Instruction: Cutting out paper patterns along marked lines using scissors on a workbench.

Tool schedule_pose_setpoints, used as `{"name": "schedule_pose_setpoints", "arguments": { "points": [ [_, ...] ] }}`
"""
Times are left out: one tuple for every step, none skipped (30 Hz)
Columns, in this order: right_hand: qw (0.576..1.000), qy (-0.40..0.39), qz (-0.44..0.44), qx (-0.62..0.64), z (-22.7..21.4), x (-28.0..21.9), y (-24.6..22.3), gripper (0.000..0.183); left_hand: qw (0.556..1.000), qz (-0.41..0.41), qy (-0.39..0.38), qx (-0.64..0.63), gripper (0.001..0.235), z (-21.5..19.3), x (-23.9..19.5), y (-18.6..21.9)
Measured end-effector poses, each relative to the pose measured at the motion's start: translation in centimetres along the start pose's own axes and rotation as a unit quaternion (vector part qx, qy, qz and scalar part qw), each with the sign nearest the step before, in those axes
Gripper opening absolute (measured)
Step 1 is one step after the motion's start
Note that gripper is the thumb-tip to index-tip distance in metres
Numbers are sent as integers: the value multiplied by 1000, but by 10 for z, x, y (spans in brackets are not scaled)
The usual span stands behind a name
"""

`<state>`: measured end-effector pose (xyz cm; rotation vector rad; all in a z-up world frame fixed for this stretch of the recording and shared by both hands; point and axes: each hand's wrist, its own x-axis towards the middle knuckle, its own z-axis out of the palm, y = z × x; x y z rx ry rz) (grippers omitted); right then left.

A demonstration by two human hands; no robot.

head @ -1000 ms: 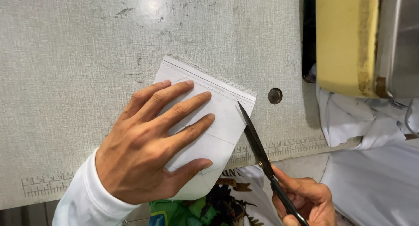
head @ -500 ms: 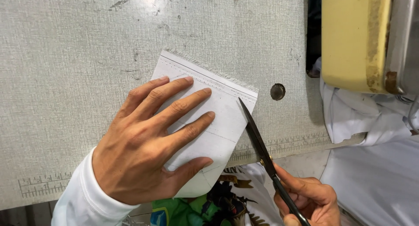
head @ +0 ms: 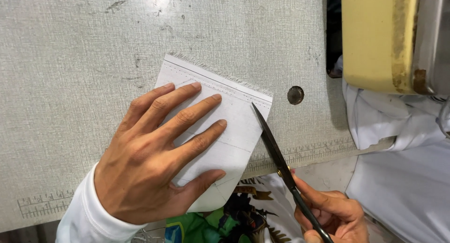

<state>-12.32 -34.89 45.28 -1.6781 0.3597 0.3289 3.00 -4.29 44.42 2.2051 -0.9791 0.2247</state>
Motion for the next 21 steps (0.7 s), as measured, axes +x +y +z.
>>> {"name": "schedule_pose_setpoints", "arguments": {
  "points": [
    [1000,1,1,1,-2,0,1,69,1000,0,-1,-1,45,0,0,0],
    [1000,-13,1,2,-4,0,1,71,1000,-1,-3,-1,45,0,0,0],
    [1000,-27,1,4,-6,0,2,73,1000,-3,-5,-2,45,0,0,0],
    [1000,-27,1,4,-7,1,1,73,1000,-3,-6,-2,45,0,1,0],
    [999,-40,-16,-4,-8,2,1,72,1000,-2,-5,-4,45,0,1,1],
    [998,-54,-33,-12,-8,3,1,72,1000,-3,-4,-5,45,-1,1,1],
    [998,-54,-32,-12,-8,2,1,72,1000,-3,-5,-4,45,-1,1,1],
    [999,-45,-26,-9,-7,1,1,71,1000,-4,-5,-4,45,-1,1,1],
    [999,-35,-19,-7,-7,0,2,72,1000,-4,-5,-3,44,-1,1,1],
    [999,-35,-19,-6,-6,0,1,72,1000,-4,-6,-3,44,-1,1,1],
    [1000,-28,-11,-4,-6,-1,0,72,1000,-4,-6,-5,44,-1,2,0],
    [1000,-21,-2,-1,-6,-1,-1,72,1000,-4,-6,-8,44,-1,2,0],
    [1000,-20,-1,-1,-6,-2,0,72,1000,-4,-7,-9,44,-1,2,0],
    [1000,-24,-3,-6,-7,-1,1,73,1000,-4,-7,-5,43,-1,2,0],
    [1000,-28,-4,-11,-8,-1,2,75,1000,-5,-7,-2,43,0,2,0],
    [1000,-27,-4,-10,-7,-1,1,75,1000,-4,-8,-2,43,0,2,0],
    [1000,-25,-4,-4,-6,-2,0,73,1000,-6,-11,-1,43,0,2,0],
    [1000,-22,-5,2,-5,-2,-1,71,1000,-7,-14,0,44,-1,2,0],
    [1000,-22,-5,3,-4,-2,-1,71,1000,-7,-15,0,44,-1,2,0],
    [1000,-13,2,0,-3,-2,-2,71,1000,-7,-15,-1,43,-1,2,0],
    [1000,-4,10,-2,-3,-2,-2,71,1000,-6,-15,-1,43,-1,2,0]
  ]
}}
